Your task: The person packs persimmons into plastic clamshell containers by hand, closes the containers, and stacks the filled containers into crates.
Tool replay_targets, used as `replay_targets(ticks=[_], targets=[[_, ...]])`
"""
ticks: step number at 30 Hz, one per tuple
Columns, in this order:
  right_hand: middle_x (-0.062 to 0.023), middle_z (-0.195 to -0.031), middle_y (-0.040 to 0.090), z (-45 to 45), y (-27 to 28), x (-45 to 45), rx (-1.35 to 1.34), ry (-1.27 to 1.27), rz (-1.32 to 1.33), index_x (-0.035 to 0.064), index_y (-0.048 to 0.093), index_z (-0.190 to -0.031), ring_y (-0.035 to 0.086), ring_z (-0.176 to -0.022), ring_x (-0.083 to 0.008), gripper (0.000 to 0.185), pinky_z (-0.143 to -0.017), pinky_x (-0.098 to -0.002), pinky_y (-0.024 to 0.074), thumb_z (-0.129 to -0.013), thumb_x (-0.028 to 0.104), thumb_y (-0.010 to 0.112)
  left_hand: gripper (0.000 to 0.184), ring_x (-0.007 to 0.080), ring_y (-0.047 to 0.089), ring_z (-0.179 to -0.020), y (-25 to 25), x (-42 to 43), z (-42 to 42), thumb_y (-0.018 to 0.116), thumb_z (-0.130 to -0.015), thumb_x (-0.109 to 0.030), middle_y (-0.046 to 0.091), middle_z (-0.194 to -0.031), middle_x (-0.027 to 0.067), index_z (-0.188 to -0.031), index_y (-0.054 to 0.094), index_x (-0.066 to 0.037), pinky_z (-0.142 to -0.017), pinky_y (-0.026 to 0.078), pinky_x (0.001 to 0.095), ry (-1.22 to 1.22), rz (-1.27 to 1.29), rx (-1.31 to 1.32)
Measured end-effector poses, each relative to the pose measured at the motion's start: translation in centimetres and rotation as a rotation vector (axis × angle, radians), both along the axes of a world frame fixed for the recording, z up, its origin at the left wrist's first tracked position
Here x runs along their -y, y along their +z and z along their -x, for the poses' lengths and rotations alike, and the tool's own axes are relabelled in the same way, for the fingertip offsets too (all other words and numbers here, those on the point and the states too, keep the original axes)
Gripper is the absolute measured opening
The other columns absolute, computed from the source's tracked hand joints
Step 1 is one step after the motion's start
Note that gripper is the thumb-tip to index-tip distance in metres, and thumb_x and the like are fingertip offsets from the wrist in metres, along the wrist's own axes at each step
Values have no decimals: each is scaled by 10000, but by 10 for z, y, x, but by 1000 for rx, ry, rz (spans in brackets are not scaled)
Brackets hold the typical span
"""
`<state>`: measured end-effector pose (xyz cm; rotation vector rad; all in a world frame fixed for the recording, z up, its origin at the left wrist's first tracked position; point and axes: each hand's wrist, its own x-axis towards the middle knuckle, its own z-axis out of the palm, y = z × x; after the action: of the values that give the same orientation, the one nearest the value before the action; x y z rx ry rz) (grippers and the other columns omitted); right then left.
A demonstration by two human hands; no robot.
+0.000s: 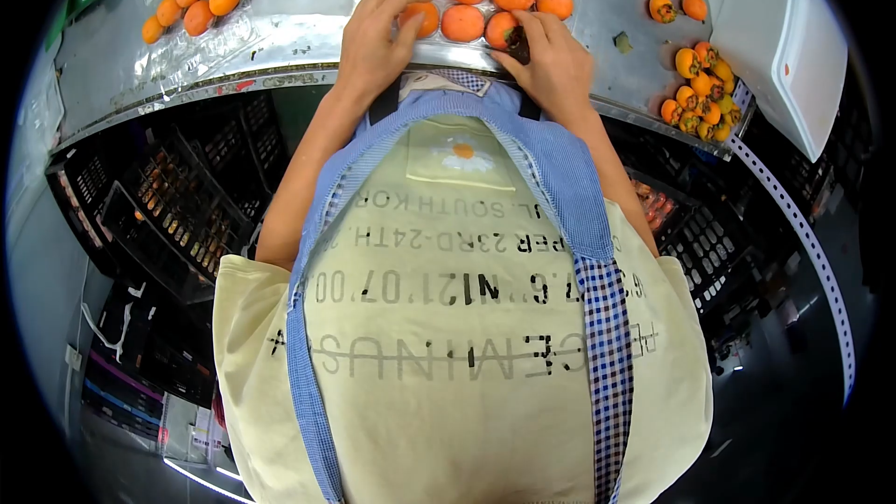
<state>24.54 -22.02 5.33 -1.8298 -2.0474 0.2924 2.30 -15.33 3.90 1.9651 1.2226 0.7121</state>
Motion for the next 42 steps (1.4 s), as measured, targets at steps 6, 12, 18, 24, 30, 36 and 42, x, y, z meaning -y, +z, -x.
replay_targets(ticks=[6,12,18,24,30,36,42], targets=[[-44,-923,593,2,-8,-2,-23,-32,59,102,586,-1037,615,-785,-244,494,-603,-336,497,-621,281,785,230,223,596,-866,0,1,1,611,-810,-35,606,-1019,107,-1038,630,-54,-755,493,293,3,20,12],[-32,-830,578,-1,7,-6,-208,-98,165,102,590,-982,602,-628,-184,418,-527,-310,477,-645,287,754,260,194,609,-874,23,3,-13,635,-816,-107,606,-1001,101,-1070,606,-60,-738,500,300,-12,379,185],[-14,-877,576,13,68,-19,-406,-21,91,88,588,-1049,559,-673,-147,494,-541,-296,456,-631,268,781,468,215,611,-968,50,5,-40,633,-861,-163,579,-1115,177,-1239,453,44,-807,515,326,-98,998,781],[-70,-1041,588,10,69,-28,-711,53,72,68,562,-1159,555,-921,-206,607,-741,-304,459,-640,278,794,671,194,617,-970,50,-3,-31,253,-934,-581,604,-1092,154,-1274,438,-33,-783,524,316,-173,1300,1048],[-88,-1092,604,22,59,-29,-696,60,87,64,540,-1224,569,-960,-185,583,-851,-294,449,-696,183,757,671,177,612,-969,58,4,-40,255,-927,-592,560,-1160,137,-1291,407,-49,-781,523,316,-73,1285,1062],[-89,-1044,623,22,62,-27,-650,11,124,54,553,-1196,585,-975,-185,558,-863,-301,453,-692,177,758,651,178,611,-960,56,5,-41,263,-929,-587,559,-1143,128,-1289,403,-64,-798,513,324,-70,1311,1052],[-89,-1110,602,17,57,-29,-668,61,144,58,538,-1216,567,-1011,-175,599,-885,-296,440,-677,175,772,573,193,604,-980,53,7,-39,342,-947,-499,592,-1107,124,-1310,388,-58,-830,496,323,-65,1308,1127]])
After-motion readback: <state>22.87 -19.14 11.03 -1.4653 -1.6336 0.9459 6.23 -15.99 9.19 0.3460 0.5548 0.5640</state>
